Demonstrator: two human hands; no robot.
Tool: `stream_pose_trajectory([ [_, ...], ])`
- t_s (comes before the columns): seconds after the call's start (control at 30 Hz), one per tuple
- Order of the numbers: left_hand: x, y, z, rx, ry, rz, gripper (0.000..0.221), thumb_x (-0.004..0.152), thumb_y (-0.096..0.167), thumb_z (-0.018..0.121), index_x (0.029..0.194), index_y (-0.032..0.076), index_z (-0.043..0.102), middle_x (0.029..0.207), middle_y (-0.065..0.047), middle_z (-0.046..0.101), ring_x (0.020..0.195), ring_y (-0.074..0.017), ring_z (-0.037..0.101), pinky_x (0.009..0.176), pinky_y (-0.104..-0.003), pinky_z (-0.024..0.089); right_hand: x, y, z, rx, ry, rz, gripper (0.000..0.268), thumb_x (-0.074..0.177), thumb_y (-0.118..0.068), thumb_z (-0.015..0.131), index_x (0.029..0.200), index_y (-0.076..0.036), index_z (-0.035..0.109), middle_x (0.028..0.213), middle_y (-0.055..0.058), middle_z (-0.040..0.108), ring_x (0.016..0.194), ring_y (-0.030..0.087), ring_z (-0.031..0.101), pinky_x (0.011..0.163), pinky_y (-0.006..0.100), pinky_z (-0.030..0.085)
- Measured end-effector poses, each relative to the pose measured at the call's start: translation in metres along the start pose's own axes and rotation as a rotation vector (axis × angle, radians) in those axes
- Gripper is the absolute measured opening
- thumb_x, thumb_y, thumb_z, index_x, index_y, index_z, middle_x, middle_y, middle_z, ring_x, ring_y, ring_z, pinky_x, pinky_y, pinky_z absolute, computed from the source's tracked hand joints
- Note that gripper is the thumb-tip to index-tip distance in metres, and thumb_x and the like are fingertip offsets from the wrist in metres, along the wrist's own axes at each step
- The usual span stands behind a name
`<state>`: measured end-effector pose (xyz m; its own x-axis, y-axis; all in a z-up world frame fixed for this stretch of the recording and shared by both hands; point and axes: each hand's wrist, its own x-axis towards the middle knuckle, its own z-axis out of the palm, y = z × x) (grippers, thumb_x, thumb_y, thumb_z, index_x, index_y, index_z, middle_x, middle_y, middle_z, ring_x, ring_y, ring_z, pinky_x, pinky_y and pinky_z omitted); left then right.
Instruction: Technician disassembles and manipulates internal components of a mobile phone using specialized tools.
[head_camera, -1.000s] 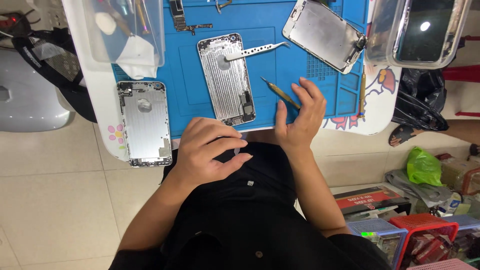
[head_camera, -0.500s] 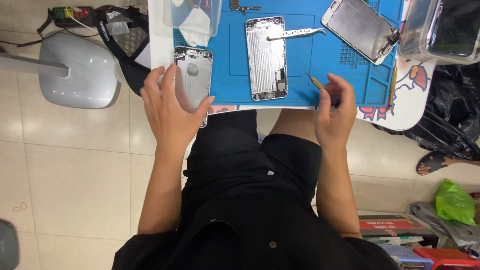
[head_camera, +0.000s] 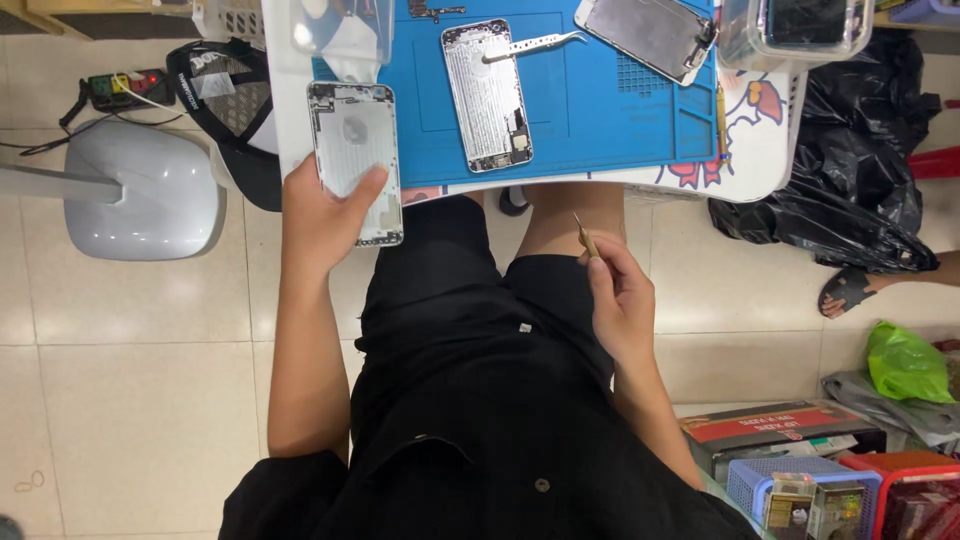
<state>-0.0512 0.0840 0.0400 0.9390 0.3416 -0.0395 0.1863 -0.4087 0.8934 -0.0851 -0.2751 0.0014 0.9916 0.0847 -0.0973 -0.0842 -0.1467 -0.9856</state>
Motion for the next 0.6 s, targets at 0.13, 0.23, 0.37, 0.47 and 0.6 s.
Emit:
stream_pose_trajectory([
  [0.13,-0.027,-0.020,0.031,-0.360,-0.161,-0.232,0.032,0.096,0.020,0.075,0.117,-0.003,0.071,0.106,-0.018,0.076,0.088,-0.0228,0.070,0.078,-0.034,0.055,-0.007,0.000,-0.003,0.054,0.003,0.029,0.028,0.110,-0.005,0.050,0.135,0.002,0.060,0.103,0.006,0.067,0.074,0.004,0.048,0.066,0.018,0.040],
  [0.23,-0.050,-0.012,0.060,-0.995,-0.540,-0.242,0.039,0.103,0.016,0.063,0.135,-0.007,0.061,0.131,-0.020,0.068,0.118,-0.0259,0.067,0.103,-0.038,0.054,-0.010,-0.002,-0.002,0.097,-0.014,-0.004,0.028,0.109,-0.006,0.049,0.135,0.002,0.058,0.102,0.007,0.069,0.072,0.005,0.050,0.065,0.019,0.043],
  [0.37,-0.064,0.023,0.097,-1.411,-0.810,-0.360,0.063,0.101,0.020,0.060,0.154,-0.004,0.035,0.151,-0.024,0.053,0.135,-0.0365,0.060,0.111,-0.049,0.051,-0.011,-0.001,-0.003,0.101,0.003,-0.021,0.029,0.109,-0.006,0.050,0.135,0.002,0.056,0.102,0.008,0.068,0.072,0.006,0.051,0.064,0.020,0.044],
  [0.47,-0.066,0.027,0.122,-1.509,-0.898,-0.392,0.075,0.100,0.030,0.064,0.160,0.005,0.027,0.143,-0.024,0.057,0.132,-0.0371,0.061,0.110,-0.048,0.051,-0.011,0.000,-0.008,0.116,0.019,-0.013,0.029,0.110,-0.007,0.049,0.136,0.002,0.055,0.102,0.008,0.067,0.071,0.006,0.051,0.064,0.020,0.044],
  [0.6,-0.058,0.014,0.149,-1.495,-1.009,-0.376,0.093,0.099,0.050,0.067,0.166,0.000,0.028,0.129,-0.020,0.063,0.122,-0.0316,0.065,0.106,-0.043,0.052,-0.004,0.007,-0.016,0.155,0.035,-0.003,0.028,0.111,-0.009,0.048,0.136,0.002,0.054,0.100,0.006,0.063,0.071,0.007,0.049,0.065,0.021,0.042],
])
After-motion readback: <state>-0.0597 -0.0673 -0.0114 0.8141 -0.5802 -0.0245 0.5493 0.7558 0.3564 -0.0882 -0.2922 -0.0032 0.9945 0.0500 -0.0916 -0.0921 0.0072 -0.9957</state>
